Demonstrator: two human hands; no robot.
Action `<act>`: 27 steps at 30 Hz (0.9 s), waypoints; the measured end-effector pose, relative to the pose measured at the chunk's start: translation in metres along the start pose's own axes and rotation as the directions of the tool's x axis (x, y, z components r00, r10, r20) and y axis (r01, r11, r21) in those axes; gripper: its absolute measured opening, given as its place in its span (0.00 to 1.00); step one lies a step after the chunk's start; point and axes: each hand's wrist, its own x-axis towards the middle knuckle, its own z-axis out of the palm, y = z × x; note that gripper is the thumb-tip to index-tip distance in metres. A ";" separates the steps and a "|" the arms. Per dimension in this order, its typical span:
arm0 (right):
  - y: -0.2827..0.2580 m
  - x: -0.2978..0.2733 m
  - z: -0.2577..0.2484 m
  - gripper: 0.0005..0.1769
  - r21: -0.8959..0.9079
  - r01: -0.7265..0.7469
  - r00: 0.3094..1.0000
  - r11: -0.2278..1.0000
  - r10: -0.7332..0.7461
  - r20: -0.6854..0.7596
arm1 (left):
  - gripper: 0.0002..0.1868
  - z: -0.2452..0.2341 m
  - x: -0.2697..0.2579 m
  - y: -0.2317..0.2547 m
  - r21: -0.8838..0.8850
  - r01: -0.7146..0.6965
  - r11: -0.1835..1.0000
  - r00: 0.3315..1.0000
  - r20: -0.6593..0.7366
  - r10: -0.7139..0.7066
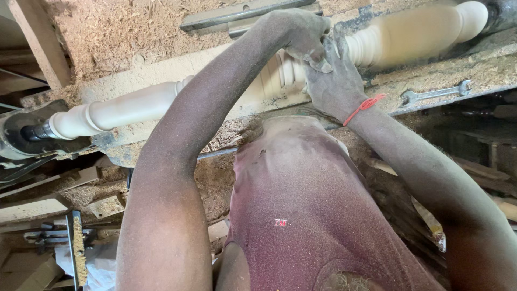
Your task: The person shapes a piece of wood on a rotating lathe by applying a small metal tool to carve details and smooth the surface.
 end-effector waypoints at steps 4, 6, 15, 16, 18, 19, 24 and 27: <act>-0.005 0.000 0.000 0.39 0.014 -0.004 0.999 1.000 0.004 -0.046 | 0.38 0.002 -0.003 -0.001 -0.053 0.024 0.998 0.999 0.025 -0.023; -0.006 -0.003 -0.003 0.36 -0.019 0.024 1.000 1.000 -0.024 0.000 | 0.35 0.004 -0.001 -0.004 -0.019 -0.016 1.000 1.000 0.009 0.016; -0.017 0.001 -0.016 0.28 -0.117 0.046 0.988 0.992 -0.062 -0.138 | 0.38 0.023 -0.008 -0.031 -0.089 -0.193 0.977 0.970 -0.167 0.176; -0.015 0.001 -0.017 0.28 -0.135 0.055 0.987 0.989 -0.075 -0.145 | 0.40 0.026 -0.006 -0.032 -0.113 -0.218 0.969 0.961 -0.197 0.193; -0.013 0.000 -0.018 0.29 -0.169 0.071 0.983 0.983 -0.098 -0.156 | 0.41 0.028 -0.004 -0.035 -0.124 -0.246 0.961 0.950 -0.225 0.214; -0.013 -0.001 -0.018 0.28 -0.178 0.076 0.987 0.981 -0.100 -0.128 | 0.40 0.029 -0.003 -0.036 -0.116 -0.247 0.962 0.950 -0.222 0.218; -0.013 0.001 -0.015 0.25 -0.200 0.063 0.989 0.978 -0.089 -0.121 | 0.42 0.022 -0.009 -0.030 -0.163 -0.184 0.969 0.978 -0.130 0.163; -0.011 0.000 -0.017 0.27 -0.224 0.082 0.990 0.971 -0.106 -0.096 | 0.44 0.018 -0.012 -0.030 -0.186 -0.199 0.962 0.976 -0.128 0.177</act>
